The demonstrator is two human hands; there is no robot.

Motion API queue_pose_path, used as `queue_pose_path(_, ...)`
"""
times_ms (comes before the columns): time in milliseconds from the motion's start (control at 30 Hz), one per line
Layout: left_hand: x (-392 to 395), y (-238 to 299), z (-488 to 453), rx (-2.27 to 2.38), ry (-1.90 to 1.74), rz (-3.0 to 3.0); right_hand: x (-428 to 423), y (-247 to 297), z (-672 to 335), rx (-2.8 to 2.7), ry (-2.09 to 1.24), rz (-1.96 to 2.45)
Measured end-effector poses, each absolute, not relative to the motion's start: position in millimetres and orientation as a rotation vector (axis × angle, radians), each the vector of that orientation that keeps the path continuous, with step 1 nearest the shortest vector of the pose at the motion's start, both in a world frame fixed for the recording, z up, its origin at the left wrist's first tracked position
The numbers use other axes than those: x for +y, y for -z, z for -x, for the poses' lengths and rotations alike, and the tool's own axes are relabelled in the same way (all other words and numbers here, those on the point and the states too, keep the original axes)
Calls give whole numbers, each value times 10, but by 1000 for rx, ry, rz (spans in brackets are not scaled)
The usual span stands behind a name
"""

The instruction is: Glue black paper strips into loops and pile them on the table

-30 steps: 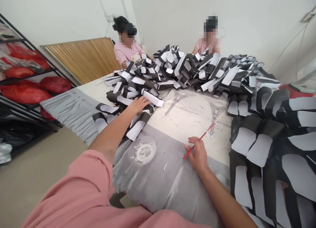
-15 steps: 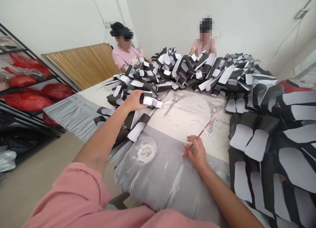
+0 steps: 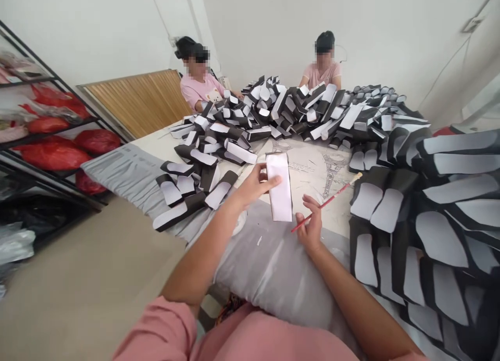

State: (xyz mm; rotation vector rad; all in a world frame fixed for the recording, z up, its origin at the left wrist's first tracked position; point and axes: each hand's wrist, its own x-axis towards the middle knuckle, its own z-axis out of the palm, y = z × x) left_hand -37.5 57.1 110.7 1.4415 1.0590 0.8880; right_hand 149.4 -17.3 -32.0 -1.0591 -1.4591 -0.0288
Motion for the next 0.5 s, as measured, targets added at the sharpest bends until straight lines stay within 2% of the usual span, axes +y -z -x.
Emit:
queue_pose_path(233, 583, -291, -142, 1202, -920, -1011, -220, 372, -1450, -1530, -131, 1098)
queue_pose_path(500, 559, -93, -190, 747, -830, -515, -159, 403, -1412, -1539, -103, 1171)
